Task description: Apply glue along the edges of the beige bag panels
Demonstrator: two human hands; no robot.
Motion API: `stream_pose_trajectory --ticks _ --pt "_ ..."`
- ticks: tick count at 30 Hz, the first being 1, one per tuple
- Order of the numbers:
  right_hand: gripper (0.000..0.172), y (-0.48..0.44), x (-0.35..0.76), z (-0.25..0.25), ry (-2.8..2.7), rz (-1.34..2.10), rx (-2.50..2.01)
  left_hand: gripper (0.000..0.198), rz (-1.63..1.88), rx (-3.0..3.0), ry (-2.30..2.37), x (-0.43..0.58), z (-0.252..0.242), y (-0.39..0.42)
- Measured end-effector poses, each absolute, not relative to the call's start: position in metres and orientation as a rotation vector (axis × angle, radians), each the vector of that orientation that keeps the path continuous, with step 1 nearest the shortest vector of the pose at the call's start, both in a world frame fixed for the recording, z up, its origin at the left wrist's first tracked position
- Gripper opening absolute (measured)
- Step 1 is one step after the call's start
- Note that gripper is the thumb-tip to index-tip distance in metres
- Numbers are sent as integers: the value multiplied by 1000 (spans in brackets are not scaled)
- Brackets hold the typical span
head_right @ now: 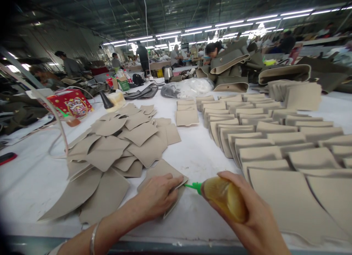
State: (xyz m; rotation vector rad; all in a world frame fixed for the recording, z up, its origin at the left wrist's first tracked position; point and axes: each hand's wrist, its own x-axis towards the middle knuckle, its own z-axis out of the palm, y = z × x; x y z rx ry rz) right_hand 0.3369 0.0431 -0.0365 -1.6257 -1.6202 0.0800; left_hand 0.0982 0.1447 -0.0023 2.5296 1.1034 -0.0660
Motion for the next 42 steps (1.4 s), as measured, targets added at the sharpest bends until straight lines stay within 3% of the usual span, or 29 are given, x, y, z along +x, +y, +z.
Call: stream_pose_trajectory --ticks 14,24,30,42 --pt "53 46 342 -44 -1435 182 -1655 30 -103 2504 1095 97 -2 145" --pt "53 40 334 -50 -1346 242 -1663 42 -60 2450 1042 91 -5 145" --pt "53 24 314 -49 -1263 529 -1659 46 -19 2429 1017 89 -10 146" --pt "51 13 304 -55 -1220 502 -1659 52 -47 2420 1045 87 -15 143"
